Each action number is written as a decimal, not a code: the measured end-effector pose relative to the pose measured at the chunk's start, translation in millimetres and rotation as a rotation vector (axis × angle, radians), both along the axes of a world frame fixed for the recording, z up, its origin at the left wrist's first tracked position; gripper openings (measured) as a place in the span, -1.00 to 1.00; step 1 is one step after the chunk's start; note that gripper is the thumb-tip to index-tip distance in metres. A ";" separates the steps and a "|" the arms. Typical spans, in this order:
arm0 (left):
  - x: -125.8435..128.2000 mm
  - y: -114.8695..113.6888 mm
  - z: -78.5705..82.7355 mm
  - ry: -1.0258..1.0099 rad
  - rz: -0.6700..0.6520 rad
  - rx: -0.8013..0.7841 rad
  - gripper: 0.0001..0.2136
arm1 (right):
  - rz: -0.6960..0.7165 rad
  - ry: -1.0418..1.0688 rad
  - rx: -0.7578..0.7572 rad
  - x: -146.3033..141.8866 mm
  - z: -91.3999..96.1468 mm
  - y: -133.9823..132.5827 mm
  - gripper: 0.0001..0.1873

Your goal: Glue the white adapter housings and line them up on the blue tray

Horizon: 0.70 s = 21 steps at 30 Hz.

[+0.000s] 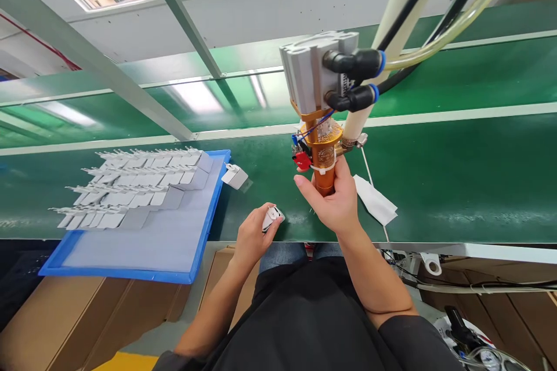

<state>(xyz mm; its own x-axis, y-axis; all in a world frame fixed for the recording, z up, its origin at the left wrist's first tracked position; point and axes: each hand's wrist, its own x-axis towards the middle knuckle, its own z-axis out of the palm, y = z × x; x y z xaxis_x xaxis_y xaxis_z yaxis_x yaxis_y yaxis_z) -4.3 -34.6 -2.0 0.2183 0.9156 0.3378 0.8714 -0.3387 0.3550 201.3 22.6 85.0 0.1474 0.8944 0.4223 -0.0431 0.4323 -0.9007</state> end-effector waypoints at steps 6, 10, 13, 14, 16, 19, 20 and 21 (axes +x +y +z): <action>3.3 -1.7 7.6 0.336 0.077 -0.116 -0.66 | 0.000 0.007 -0.001 3.0 -2.8 0.3 -0.67; 8.2 -4.5 10.7 0.419 0.063 -0.101 -0.63 | -0.003 0.008 -0.025 5.3 -5.4 -0.6 -0.68; 5.4 0.2 6.2 0.411 0.065 -0.056 -0.66 | 0.004 -0.010 -0.038 9.6 -8.1 -1.9 -0.65; 2.2 4.7 4.7 0.399 0.085 -0.036 -0.66 | 0.010 -0.018 -0.038 11.5 -8.9 -2.3 -0.65; -7.3 18.7 3.6 0.373 0.165 0.011 -0.65 | 0.029 -0.032 -0.031 15.9 -10.2 -3.1 -0.66; -25.3 46.0 6.8 0.332 0.305 0.056 -0.60 | 0.062 -0.038 -0.016 22.3 -11.5 -4.0 -0.68; -30.9 54.2 8.5 0.315 0.343 0.066 -0.59 | 0.070 -0.037 -0.010 24.3 -12.0 -4.2 -0.68; -35.7 61.0 10.2 0.294 0.379 0.080 -0.58 | 0.077 -0.037 -0.005 26.2 -12.4 -4.4 -0.69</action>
